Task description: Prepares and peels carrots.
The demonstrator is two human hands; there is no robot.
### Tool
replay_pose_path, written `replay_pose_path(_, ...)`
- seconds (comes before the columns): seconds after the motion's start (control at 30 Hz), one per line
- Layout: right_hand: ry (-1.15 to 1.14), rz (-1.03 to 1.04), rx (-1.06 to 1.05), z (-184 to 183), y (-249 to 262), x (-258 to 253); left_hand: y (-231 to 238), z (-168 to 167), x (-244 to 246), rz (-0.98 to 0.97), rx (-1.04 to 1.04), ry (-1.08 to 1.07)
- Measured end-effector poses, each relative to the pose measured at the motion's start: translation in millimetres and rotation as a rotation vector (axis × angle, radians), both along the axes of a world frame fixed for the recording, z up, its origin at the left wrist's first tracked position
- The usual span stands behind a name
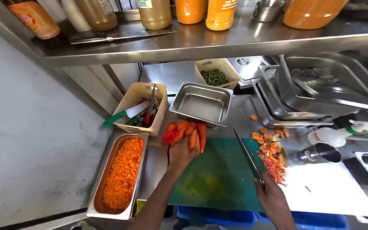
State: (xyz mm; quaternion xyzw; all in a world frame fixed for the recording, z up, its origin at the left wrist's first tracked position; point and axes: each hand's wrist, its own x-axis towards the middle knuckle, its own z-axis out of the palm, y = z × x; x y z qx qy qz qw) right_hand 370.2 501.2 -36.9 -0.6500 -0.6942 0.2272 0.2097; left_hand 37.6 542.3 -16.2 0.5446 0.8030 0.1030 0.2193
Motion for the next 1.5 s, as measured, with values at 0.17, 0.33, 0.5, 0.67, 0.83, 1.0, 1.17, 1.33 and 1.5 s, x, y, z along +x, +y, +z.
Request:
replay_pose_path(0.17,-0.200,-0.023,0.057,-34.9,-2.0,7.3,0.2,-19.7,16.0,0.090,0.012,0.012)
replay_pose_path(0.33,-0.195,-0.032,0.100,-61.8,13.6,9.1,-21.4,-55.4,-7.3,0.006,0.178,0.010)
replay_pose_path(0.5,-0.208,-0.078,0.177,-43.4,35.8,-2.1,-8.3,-31.8,-26.6,0.037,-0.040,0.052)
replay_pose_path(0.67,-0.033,0.072,0.285,-4.5,32.0,-16.7,6.3,-17.6,-25.5,0.106,-0.215,0.023)
replay_pose_path(0.83,0.201,0.300,0.016,-1.5,31.7,-53.3,-18.9,-31.7,-42.8,0.088,0.108,-0.564)
replay_pose_path(1.0,0.249,0.651,0.149,47.8,74.2,-150.3,-55.7,-25.3,-42.4,0.124,0.421,-0.559)
replay_pose_path(1.17,0.120,0.848,0.186,101.4,137.6,-294.0,-123.1,5.8,-73.7,0.176,0.626,-0.598)
replay_pose_path(1.33,-0.200,0.875,0.204,93.9,183.3,-423.9,-193.6,20.9,-139.9,0.398,0.676,-0.454)
replay_pose_path(1.5,-0.725,0.880,0.053,56.1,190.8,-491.4,-235.0,21.2,-192.4,0.533,0.626,-0.318)
